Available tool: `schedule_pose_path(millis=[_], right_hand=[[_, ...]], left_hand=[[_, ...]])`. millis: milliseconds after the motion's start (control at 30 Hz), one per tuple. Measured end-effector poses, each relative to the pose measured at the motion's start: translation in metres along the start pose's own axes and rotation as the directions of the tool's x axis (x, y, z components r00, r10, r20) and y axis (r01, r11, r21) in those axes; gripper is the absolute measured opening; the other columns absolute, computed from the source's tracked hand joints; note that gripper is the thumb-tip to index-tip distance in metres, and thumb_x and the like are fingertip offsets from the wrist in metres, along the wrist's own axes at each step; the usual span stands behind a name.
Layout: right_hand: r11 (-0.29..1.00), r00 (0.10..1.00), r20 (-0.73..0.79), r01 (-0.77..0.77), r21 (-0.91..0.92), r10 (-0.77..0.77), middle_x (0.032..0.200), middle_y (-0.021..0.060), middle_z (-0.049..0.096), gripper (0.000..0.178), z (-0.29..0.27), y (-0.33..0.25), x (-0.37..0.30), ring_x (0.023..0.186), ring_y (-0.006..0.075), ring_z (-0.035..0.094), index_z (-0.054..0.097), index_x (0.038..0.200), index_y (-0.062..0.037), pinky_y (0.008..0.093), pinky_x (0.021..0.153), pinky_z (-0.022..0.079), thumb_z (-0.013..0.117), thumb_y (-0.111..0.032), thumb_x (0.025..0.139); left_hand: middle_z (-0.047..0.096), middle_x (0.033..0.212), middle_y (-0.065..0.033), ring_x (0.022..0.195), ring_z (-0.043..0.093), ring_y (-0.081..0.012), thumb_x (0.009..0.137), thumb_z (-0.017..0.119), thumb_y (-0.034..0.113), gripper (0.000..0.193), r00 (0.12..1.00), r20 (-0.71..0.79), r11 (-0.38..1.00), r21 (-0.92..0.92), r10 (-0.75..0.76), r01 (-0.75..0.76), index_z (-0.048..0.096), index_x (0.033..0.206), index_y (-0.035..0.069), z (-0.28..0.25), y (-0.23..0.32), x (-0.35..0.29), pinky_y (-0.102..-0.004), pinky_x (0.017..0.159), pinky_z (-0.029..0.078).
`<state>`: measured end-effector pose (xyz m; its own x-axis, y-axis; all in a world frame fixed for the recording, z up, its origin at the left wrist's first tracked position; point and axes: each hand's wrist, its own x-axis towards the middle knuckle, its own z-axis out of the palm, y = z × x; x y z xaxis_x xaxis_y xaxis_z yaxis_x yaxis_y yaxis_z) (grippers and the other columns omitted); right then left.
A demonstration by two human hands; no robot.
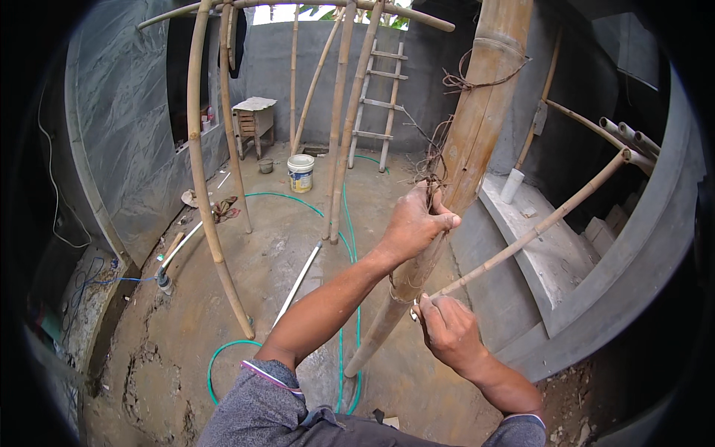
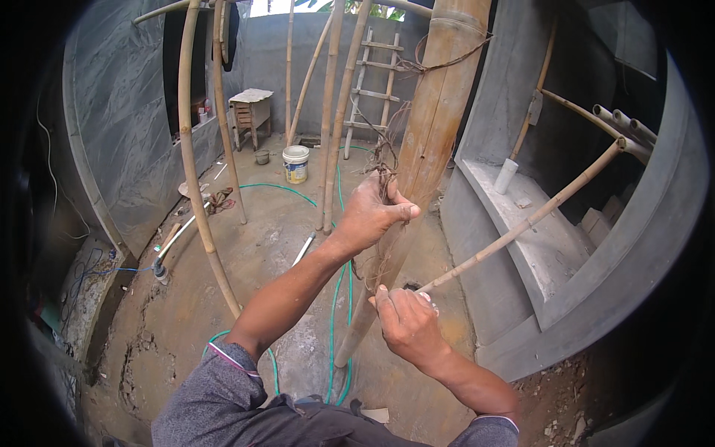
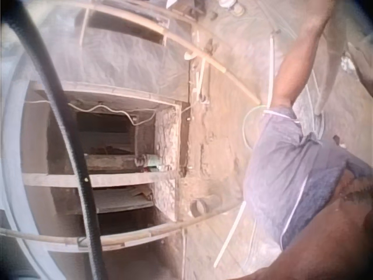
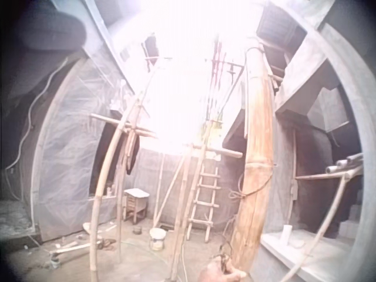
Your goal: The person ties lengths of wire around bamboo poles and cross-members by hand to secure a scaffolding structure at a construction site.
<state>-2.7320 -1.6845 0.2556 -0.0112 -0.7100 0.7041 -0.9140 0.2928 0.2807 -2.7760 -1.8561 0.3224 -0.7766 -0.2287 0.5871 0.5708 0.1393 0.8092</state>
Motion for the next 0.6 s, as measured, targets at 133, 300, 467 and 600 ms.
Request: schedule_pose_path(millis=[133, 300, 467, 600], right_hand=[[0.913, 0.912, -0.071, -0.399, 0.081, 0.405, 0.074, 0.0142, 0.058, 0.015, 0.074, 0.036, -0.035, 0.066, 0.0302, 0.059, 0.061, 0.096, 0.0006, 0.0394, 0.056, 0.045, 0.062, -0.009, 0.085], [0.752, 0.744, -0.128, -0.659, 0.024, 0.656, 0.084, 0.0205, 0.063, 0.006, 0.072, 0.099, -0.023, 0.077, 0.0391, 0.061, 0.059, 0.089, 0.0001, 0.0452, 0.066, 0.046, 0.058, -0.006, 0.087], [0.764, 0.759, -0.128, -0.645, -0.019, 0.638, 0.074, 0.0187, 0.062, 0.008, 0.032, 0.151, -0.005, 0.068, 0.0353, 0.061, 0.056, 0.085, 0.0011, 0.0417, 0.062, 0.046, 0.055, -0.006, 0.089], [0.791, 0.764, -0.205, -0.594, 0.149, 0.612, 0.062, 0.0093, 0.054, 0.019, -0.018, 0.132, 0.000, 0.056, 0.0169, 0.054, 0.054, 0.084, 0.0012, 0.0314, 0.053, 0.042, 0.051, -0.013, 0.096]], left_hand=[[0.064, 0.072, -0.0063, 0.068, 0.061, -0.0105, 0.074, 0.078, 0.015, 0.035, 0.999, -0.010, 0.990, 0.132, 0.050, -0.048, 0.050, 0.087, 0.000, 0.000, 0.001, -0.006, -0.0257, 0.065, 0.050], [0.064, 0.069, -0.0086, 0.068, 0.061, -0.0118, 0.072, 0.076, 0.010, 0.029, 0.998, -0.042, 0.997, 0.063, 0.046, -0.043, 0.049, 0.081, 0.002, 0.001, 0.002, -0.009, -0.0294, 0.064, 0.049], [0.065, 0.069, -0.0086, 0.069, 0.063, -0.0127, 0.072, 0.075, 0.011, 0.029, 0.997, -0.033, 0.994, -0.073, 0.073, -0.075, 0.049, 0.080, 0.003, 0.006, -0.004, -0.006, -0.0304, 0.066, 0.049], [0.058, 0.068, -0.0051, 0.064, 0.059, -0.0135, 0.073, 0.076, 0.012, 0.029, 0.986, -0.076, 0.987, -0.046, 0.149, -0.153, 0.048, 0.079, 0.003, -0.005, -0.016, -0.004, -0.0312, 0.065, 0.049]])
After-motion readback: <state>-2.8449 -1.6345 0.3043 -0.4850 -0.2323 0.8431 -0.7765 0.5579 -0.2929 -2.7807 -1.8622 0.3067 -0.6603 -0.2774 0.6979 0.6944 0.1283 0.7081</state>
